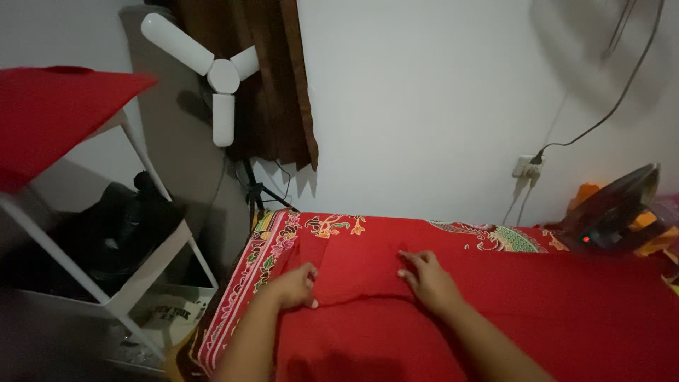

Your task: Ironing a red shirt on a bed.

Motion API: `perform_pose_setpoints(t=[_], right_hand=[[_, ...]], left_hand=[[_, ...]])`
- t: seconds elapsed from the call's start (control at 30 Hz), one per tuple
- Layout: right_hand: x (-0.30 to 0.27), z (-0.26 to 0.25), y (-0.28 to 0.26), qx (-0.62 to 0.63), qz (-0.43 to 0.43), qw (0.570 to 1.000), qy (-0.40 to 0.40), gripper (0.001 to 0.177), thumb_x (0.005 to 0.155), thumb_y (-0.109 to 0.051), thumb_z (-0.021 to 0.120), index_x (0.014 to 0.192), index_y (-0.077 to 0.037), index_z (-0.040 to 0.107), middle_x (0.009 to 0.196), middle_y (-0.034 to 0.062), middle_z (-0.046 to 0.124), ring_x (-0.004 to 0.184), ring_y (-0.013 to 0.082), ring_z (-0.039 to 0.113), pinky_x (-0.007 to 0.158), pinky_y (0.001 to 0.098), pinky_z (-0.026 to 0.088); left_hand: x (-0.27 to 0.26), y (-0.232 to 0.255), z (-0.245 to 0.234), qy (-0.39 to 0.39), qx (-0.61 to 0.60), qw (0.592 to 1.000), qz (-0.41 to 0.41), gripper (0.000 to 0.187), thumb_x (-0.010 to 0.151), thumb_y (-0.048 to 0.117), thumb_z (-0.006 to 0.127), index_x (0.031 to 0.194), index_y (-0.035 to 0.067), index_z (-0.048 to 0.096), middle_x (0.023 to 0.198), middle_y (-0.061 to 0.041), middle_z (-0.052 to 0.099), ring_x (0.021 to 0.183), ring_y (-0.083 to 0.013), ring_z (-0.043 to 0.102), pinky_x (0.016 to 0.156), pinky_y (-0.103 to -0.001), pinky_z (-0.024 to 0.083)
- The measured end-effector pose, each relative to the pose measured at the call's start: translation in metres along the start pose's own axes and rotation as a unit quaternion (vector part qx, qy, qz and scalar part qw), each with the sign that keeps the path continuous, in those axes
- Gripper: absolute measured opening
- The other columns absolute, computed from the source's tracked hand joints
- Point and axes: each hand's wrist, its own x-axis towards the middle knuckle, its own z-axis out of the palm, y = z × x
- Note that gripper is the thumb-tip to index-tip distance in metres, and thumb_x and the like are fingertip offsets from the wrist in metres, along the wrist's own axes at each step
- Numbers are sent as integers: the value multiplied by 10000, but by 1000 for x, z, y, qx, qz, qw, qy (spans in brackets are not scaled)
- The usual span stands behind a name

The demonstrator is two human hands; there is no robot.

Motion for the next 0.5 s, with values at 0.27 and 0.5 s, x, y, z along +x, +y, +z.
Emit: perform_pose_setpoints(t=[0.27,0.5], right_hand=[[0,-6,26,-147,-267,944,-126,716,811,-281,748,1476,-163,511,1374,175,557,1325,354,489,1130,572,329],[-31,-67,-46,-249,-140,916,-281,275,838,-111,629,1099,-165,696,1191,50,688,1240,220,581,1108,455,397]], left_hand=[[-42,26,1,42,-22,997,58,645,789,-145,650,1324,161,458,917,-75,627,865,-212,630,794,-406,546],[-47,31,3,199,208,958,14,403,915,18,589,1284,176,557,1146,-152,696,1117,-346,630,1160,-537,295]])
